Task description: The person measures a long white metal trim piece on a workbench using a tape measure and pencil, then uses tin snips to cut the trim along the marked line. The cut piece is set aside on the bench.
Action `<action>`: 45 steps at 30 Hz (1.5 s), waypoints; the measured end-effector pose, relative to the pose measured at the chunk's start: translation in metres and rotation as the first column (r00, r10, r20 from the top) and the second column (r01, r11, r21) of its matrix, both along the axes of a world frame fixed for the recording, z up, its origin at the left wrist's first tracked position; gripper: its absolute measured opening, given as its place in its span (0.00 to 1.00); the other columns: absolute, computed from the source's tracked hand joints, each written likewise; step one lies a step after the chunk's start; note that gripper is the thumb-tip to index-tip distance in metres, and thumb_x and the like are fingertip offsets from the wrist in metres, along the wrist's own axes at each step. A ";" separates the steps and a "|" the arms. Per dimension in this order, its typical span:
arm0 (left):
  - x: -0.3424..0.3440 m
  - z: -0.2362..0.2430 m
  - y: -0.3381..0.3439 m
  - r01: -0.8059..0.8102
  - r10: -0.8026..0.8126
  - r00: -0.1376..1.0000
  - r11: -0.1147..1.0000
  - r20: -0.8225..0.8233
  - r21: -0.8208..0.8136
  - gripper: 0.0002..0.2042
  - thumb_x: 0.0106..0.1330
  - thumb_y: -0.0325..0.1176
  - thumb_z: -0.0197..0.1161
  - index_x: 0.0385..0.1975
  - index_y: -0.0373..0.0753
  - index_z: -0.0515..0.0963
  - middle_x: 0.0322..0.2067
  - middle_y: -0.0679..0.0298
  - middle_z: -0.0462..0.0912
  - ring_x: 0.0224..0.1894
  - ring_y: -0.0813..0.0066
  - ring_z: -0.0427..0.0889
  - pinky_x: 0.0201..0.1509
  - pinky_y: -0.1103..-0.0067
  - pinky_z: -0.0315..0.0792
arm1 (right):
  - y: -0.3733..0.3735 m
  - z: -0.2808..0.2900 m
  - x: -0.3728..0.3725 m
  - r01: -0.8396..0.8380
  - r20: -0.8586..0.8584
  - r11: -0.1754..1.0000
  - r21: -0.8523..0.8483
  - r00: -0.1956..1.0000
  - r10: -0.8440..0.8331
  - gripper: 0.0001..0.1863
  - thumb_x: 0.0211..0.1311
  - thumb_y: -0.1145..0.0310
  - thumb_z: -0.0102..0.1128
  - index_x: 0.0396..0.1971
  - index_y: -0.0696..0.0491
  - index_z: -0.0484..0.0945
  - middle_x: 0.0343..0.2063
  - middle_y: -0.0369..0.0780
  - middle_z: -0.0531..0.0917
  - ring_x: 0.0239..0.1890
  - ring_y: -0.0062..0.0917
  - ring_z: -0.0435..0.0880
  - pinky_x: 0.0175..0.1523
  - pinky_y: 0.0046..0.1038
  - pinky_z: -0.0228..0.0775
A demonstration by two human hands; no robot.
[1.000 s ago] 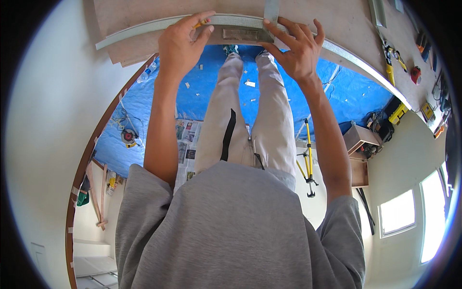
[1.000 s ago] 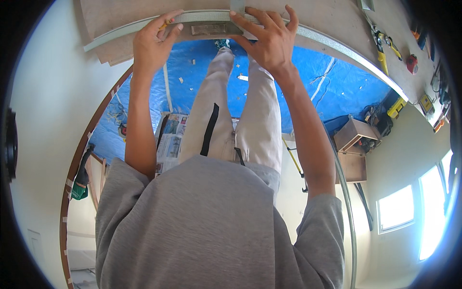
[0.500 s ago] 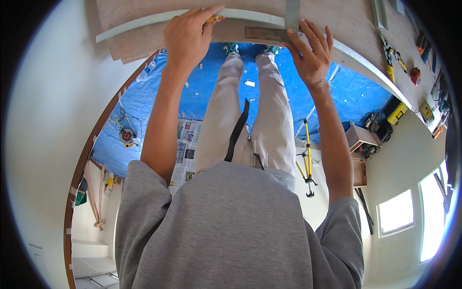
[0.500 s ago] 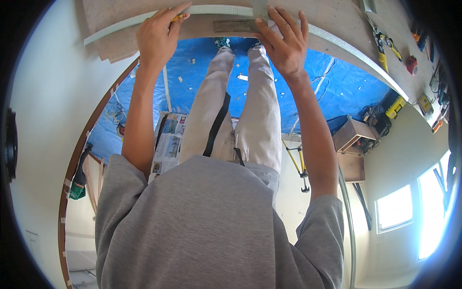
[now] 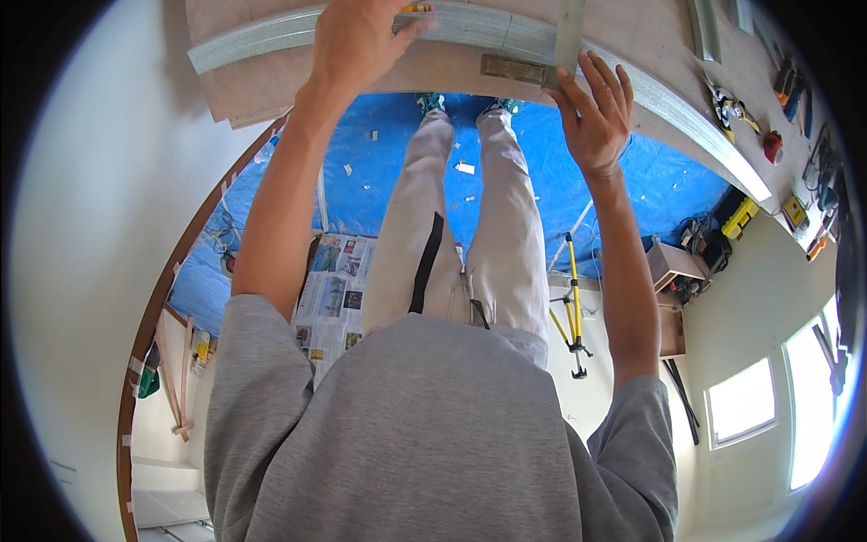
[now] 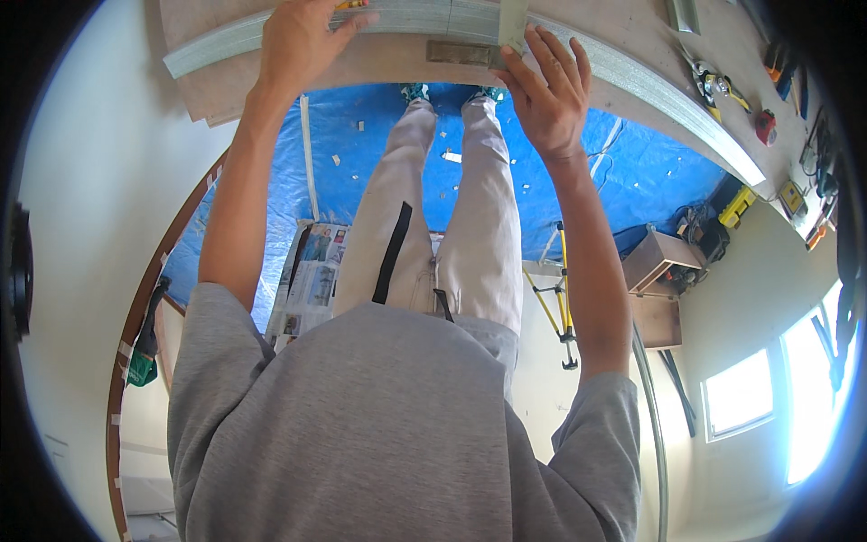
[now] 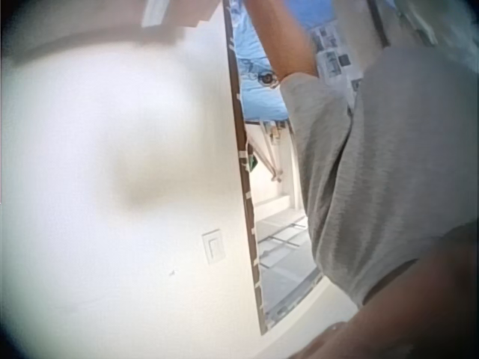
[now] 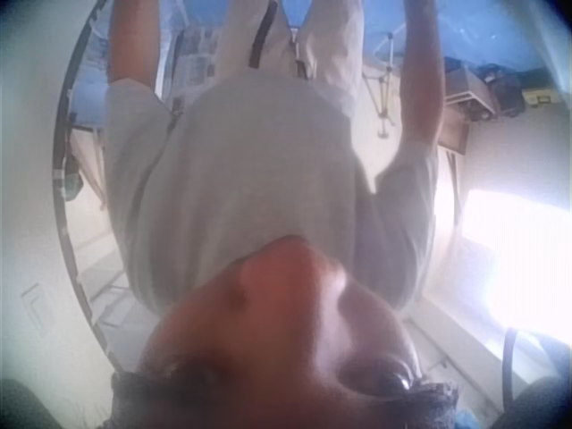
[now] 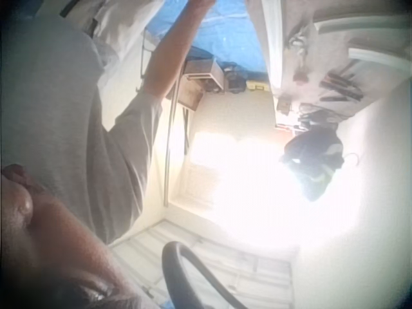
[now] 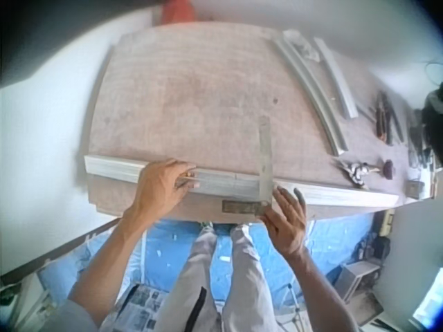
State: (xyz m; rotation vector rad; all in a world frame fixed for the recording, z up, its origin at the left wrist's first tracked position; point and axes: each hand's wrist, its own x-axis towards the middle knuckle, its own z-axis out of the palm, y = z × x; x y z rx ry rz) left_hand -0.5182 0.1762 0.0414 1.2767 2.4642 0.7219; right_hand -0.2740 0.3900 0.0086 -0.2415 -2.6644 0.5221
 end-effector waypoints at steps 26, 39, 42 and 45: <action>-0.021 0.021 -0.012 0.146 -0.097 0.904 0.985 0.416 -0.089 0.18 0.57 0.45 0.78 0.36 0.34 0.89 0.30 0.56 0.80 0.31 0.61 0.85 0.36 0.68 0.77 | -0.033 0.005 -0.023 0.034 -0.027 0.992 -0.125 0.999 -0.038 0.18 0.48 0.63 0.81 0.43 0.40 0.90 0.58 0.37 0.85 0.64 0.33 0.80 0.77 0.50 0.47; 0.002 -0.005 -0.031 0.112 -0.124 0.973 0.991 0.196 0.072 0.19 0.51 0.40 0.82 0.42 0.42 0.90 0.34 0.67 0.81 0.35 0.69 0.83 0.43 0.75 0.77 | -0.033 0.008 -0.019 0.006 0.029 0.995 -0.104 1.000 -0.003 0.20 0.46 0.61 0.83 0.42 0.38 0.89 0.59 0.35 0.84 0.64 0.31 0.79 0.77 0.48 0.46; 0.005 0.001 -0.030 0.145 -0.155 0.981 0.985 0.119 0.090 0.23 0.49 0.43 0.83 0.46 0.46 0.89 0.39 0.69 0.83 0.39 0.67 0.84 0.49 0.71 0.76 | -0.032 0.009 -0.020 0.000 0.027 0.995 -0.104 1.000 0.003 0.20 0.45 0.60 0.83 0.42 0.38 0.88 0.58 0.36 0.84 0.63 0.32 0.79 0.77 0.48 0.46; 0.011 0.009 -0.031 0.160 -0.173 0.974 0.982 0.145 0.097 0.28 0.45 0.47 0.84 0.50 0.50 0.88 0.43 0.70 0.83 0.42 0.66 0.83 0.53 0.69 0.74 | -0.033 0.011 -0.022 -0.009 0.027 0.994 -0.105 1.000 0.012 0.20 0.45 0.59 0.83 0.42 0.38 0.89 0.58 0.36 0.84 0.63 0.32 0.80 0.77 0.48 0.46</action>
